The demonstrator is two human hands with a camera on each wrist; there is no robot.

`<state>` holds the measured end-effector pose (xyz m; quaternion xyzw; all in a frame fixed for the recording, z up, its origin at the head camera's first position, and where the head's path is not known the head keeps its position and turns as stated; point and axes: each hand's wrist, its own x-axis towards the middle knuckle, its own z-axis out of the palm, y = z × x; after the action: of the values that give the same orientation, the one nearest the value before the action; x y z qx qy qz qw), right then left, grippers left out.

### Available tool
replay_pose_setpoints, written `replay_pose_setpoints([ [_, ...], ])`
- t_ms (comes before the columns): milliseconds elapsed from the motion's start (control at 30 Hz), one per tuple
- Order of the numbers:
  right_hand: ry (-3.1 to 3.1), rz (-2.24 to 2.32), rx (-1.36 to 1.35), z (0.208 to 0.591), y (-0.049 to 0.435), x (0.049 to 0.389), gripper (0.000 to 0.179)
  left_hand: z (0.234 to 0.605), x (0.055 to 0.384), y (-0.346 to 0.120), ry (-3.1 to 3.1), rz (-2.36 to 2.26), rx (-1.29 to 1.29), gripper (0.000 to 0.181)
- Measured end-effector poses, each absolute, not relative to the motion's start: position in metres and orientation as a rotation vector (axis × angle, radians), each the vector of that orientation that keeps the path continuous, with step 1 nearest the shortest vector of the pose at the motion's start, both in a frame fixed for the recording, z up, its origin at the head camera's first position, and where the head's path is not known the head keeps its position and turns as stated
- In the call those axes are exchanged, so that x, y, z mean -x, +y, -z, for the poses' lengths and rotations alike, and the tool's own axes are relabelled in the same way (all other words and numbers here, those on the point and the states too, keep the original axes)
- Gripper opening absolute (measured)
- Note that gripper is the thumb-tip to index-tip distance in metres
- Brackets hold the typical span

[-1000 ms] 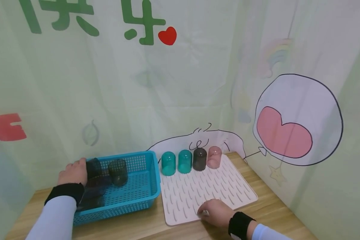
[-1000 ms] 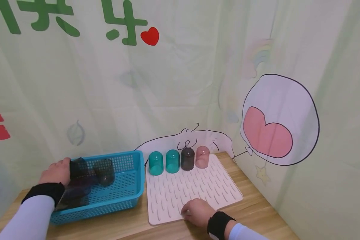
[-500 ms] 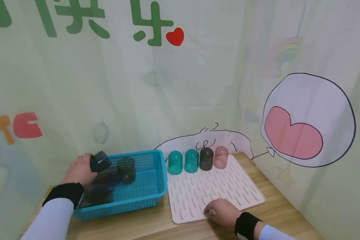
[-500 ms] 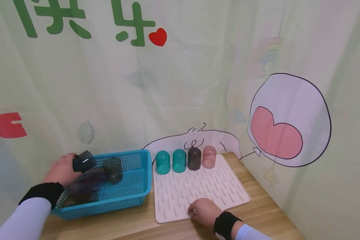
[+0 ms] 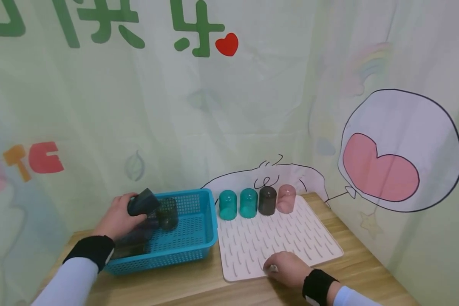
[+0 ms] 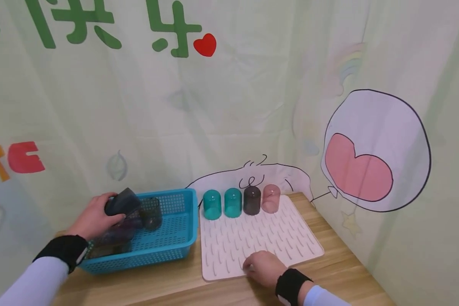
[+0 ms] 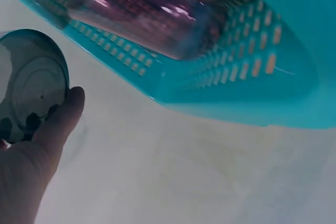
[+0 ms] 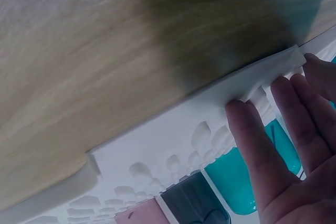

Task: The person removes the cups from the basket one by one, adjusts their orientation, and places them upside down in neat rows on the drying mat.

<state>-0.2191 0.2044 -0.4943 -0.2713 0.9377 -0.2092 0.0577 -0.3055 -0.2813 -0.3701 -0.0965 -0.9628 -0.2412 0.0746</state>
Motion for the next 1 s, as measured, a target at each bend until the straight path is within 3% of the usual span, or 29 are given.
replay_pose_setpoints([
  [367,2.863,0.62,0.85,0.498,0.209,0.221,0.014,0.366,0.294,-0.257,-2.862,0.872,0.407,0.086],
  [1000,2.816,0.619,0.756,0.492,0.203,0.219,0.015,0.383,0.259,-0.183,-2.832,1.108,0.494,0.076],
])
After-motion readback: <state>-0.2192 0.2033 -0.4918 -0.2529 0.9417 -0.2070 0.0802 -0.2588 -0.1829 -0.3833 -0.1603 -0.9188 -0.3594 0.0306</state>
